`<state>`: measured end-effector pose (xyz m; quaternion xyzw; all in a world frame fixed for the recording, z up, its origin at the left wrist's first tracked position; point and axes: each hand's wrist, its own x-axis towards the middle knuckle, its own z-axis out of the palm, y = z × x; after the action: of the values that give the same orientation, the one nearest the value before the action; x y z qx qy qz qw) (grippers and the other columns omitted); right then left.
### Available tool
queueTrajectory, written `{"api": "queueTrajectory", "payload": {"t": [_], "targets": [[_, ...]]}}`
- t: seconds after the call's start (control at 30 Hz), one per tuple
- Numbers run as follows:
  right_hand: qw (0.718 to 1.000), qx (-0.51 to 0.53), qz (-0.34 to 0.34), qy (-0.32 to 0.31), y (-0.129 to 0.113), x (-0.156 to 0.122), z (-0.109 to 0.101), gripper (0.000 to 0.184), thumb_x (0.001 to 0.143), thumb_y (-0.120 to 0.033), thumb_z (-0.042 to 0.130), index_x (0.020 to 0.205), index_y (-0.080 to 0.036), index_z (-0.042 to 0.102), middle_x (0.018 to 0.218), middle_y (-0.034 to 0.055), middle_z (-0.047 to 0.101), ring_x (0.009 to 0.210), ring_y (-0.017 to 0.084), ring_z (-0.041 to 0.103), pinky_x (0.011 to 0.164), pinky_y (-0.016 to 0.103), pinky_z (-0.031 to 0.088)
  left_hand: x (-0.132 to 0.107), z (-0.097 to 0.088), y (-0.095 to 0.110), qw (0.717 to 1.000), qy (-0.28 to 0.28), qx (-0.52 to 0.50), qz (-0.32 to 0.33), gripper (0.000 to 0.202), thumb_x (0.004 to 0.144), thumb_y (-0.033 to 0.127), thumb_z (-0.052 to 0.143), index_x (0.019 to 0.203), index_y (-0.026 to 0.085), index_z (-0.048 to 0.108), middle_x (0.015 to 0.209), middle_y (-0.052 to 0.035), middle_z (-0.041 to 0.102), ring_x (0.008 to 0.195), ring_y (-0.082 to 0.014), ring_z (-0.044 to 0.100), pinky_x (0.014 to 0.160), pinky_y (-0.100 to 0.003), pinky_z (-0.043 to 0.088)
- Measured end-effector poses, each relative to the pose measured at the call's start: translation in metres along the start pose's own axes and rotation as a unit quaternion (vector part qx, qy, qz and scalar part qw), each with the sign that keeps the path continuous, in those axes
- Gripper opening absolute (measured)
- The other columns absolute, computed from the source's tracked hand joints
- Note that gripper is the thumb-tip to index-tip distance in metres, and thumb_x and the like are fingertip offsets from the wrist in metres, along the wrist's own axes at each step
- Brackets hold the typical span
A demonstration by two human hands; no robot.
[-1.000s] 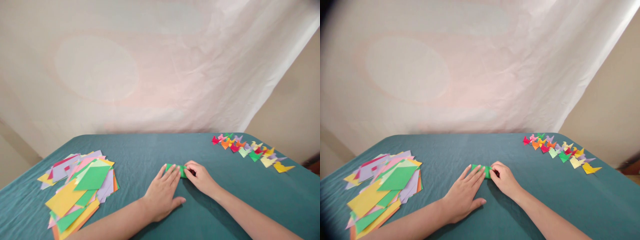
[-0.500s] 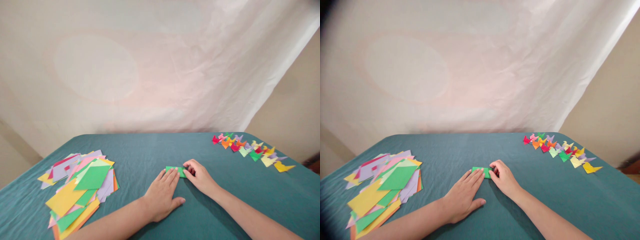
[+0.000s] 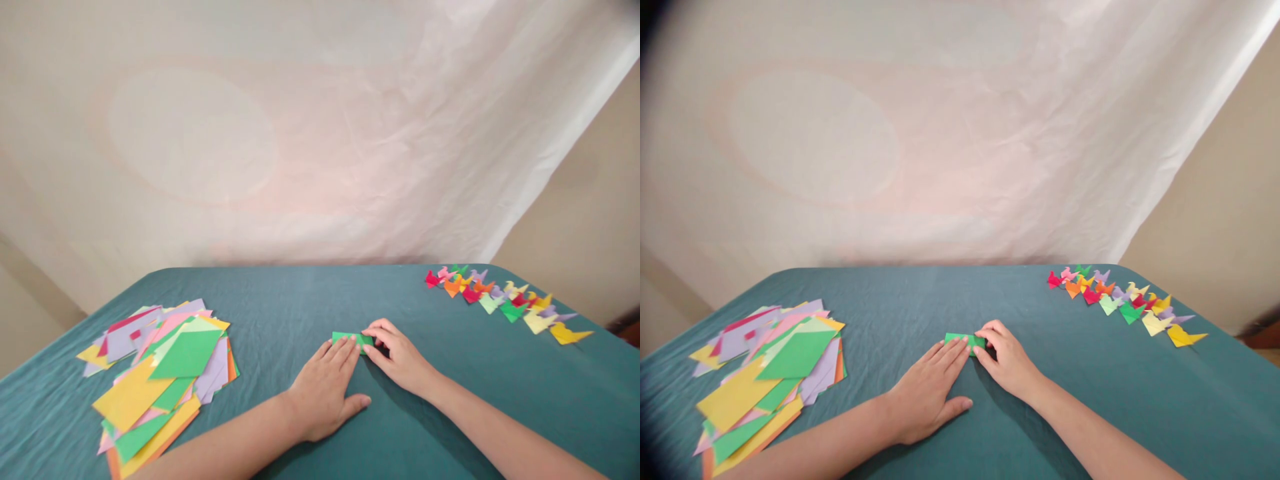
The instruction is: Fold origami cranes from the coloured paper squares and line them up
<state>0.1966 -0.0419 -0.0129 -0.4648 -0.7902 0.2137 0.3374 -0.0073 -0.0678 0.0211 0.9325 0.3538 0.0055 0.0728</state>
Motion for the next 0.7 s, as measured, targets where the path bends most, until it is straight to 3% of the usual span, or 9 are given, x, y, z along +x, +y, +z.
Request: {"api": "queueTrajectory", "payload": {"t": [0.43, 0.7], "targets": [[1.0, -0.004, 0.003, 0.0, 0.0017, -0.0003, -0.0001, 0.02, 0.083, -0.023, 0.05, 0.101, -0.019, 0.057, 0.099, 0.0061, 0.051, 0.076, 0.014, 0.052, 0.072, 0.03, 0.048, -0.0006, -0.0006, -0.0026, 1.0, 0.02, 0.01, 0.0, 0.067, 0.088, 0.06, 0.017, 0.14, 0.018, 0.019, 0.147, -0.009, 0.02, 0.133, -0.0252, 0.021, 0.107, -0.041, 0.017], [0.999, -0.026, 0.014, 0.036, 0.0066, -0.0014, 0.0007, 0.023, 0.079, -0.025, 0.056, 0.101, -0.019, 0.055, 0.099, 0.0063, 0.05, 0.084, 0.017, 0.053, 0.077, 0.032, 0.047, 0.0008, -0.0016, -0.0024, 0.999, 0.032, -0.004, -0.001, 0.067, 0.088, 0.06, 0.019, 0.139, 0.018, 0.023, 0.146, -0.0086, 0.024, 0.132, -0.0256, 0.023, 0.107, -0.042, 0.019]]}}
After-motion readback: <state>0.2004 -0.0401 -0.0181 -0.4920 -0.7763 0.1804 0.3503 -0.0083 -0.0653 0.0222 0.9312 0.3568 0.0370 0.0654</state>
